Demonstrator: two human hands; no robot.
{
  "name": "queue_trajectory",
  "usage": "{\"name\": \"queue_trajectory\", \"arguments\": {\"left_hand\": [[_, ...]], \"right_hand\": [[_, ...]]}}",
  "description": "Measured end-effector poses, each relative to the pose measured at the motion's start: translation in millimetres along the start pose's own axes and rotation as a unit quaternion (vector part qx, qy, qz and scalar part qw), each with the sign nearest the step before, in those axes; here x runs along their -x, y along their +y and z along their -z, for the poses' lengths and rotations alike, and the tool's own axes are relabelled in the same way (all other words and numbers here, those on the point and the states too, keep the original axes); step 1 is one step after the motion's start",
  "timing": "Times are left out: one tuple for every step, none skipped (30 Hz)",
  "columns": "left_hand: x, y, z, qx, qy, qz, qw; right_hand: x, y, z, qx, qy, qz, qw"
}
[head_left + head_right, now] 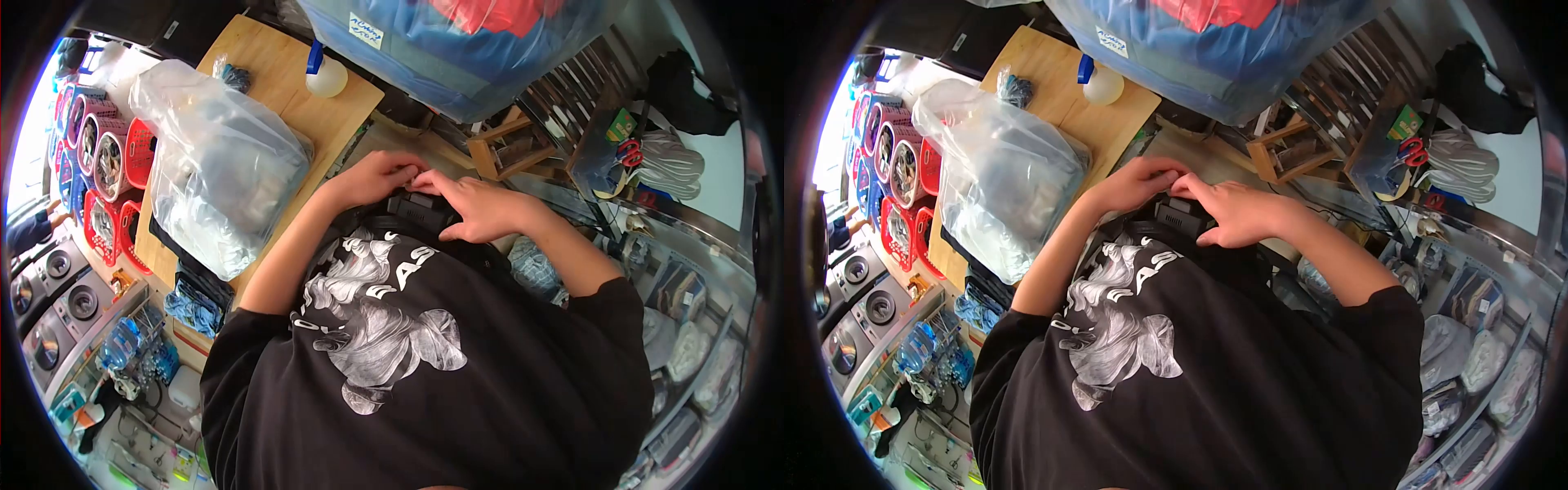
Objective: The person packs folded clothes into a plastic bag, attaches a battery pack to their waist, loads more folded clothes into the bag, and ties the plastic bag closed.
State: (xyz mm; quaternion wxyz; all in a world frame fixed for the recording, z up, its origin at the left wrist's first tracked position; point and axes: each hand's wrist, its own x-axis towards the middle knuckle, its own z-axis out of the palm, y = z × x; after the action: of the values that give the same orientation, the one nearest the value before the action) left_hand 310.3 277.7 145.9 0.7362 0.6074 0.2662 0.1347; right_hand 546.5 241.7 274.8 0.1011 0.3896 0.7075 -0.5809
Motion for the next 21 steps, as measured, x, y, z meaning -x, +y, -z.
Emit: {"name": "queue_trajectory", "arguments": {"left_hand": [[10,1,-3,0.100,0.000,0.016,0.995],[18,2,-8,0.121,0.001,0.014,0.993],[27,4,-12,0.142,0.002,0.012,0.990],[34,7,-18,0.085,0.002,-0.011,0.996],[38,10,-21,0.029,0.003,-0.034,0.999],[39,26,-17,-0.068,0.001,-0.030,0.997],[39,25,-14,-0.082,0.000,-0.048,0.995],[40,26,-11,-0.097,-0.001,-0.067,0.993],[38,28,-9,-0.113,0.002,-0.085,0.990],[40,31,-8,-0.112,0.011,-0.068,0.991],[39,33,-8,-0.117,0.007,-0.069,0.991],[39,33,-7,-0.122,0.005,-0.069,0.990],[40,33,-7,-0.128,0.003,-0.068,0.989],[40,32,-6,-0.125,-0.002,-0.070,0.990],[38,30,-5,-0.121,-0.007,-0.072,0.990],[38,28,-5,-0.118,-0.014,-0.075,0.990],[37,28,-5,-0.127,-0.013,-0.072,0.989],[38,27,-6,-0.135,-0.011,-0.070,0.988],[39,27,-9,-0.141,-0.012,-0.066,0.988],[38,29,-12,-0.164,-0.014,-0.063,0.984],[37,33,-15,-0.187,-0.014,-0.062,0.980]], "right_hand": [[0,14,-7,-0.009,0.023,0.043,0.999],[-1,19,-12,-0.020,0.072,0.071,0.995],[1,22,-8,-0.065,0.066,0.088,0.992],[2,29,2,-0.110,0.060,0.106,0.986],[5,34,10,-0.155,0.055,0.123,0.979],[13,33,18,-0.322,0.102,0.018,0.941],[8,74,13,-0.269,0.166,0.041,0.948],[13,80,5,-0.208,0.123,-0.012,0.970],[16,84,0,-0.143,0.077,-0.062,0.985],[19,82,-9,-0.137,0.062,-0.110,0.982],[22,70,-16,-0.132,0.045,-0.157,0.978],[21,78,-26,-0.141,0.051,-0.152,0.977],[23,85,-24,-0.232,0.046,-0.145,0.961],[27,94,-19,-0.323,0.040,-0.139,0.935],[31,101,-17,-0.412,0.033,-0.132,0.901],[34,102,-16,-0.485,0.027,-0.174,0.857],[34,100,-22,-0.388,0.048,-0.162,0.906],[34,95,-35,-0.285,0.069,-0.147,0.945],[33,90,-51,-0.182,0.089,-0.134,0.970],[27,85,-65,-0.155,0.145,-0.158,0.964],[29,85,-70,-0.141,0.177,-0.166,0.960]]}}
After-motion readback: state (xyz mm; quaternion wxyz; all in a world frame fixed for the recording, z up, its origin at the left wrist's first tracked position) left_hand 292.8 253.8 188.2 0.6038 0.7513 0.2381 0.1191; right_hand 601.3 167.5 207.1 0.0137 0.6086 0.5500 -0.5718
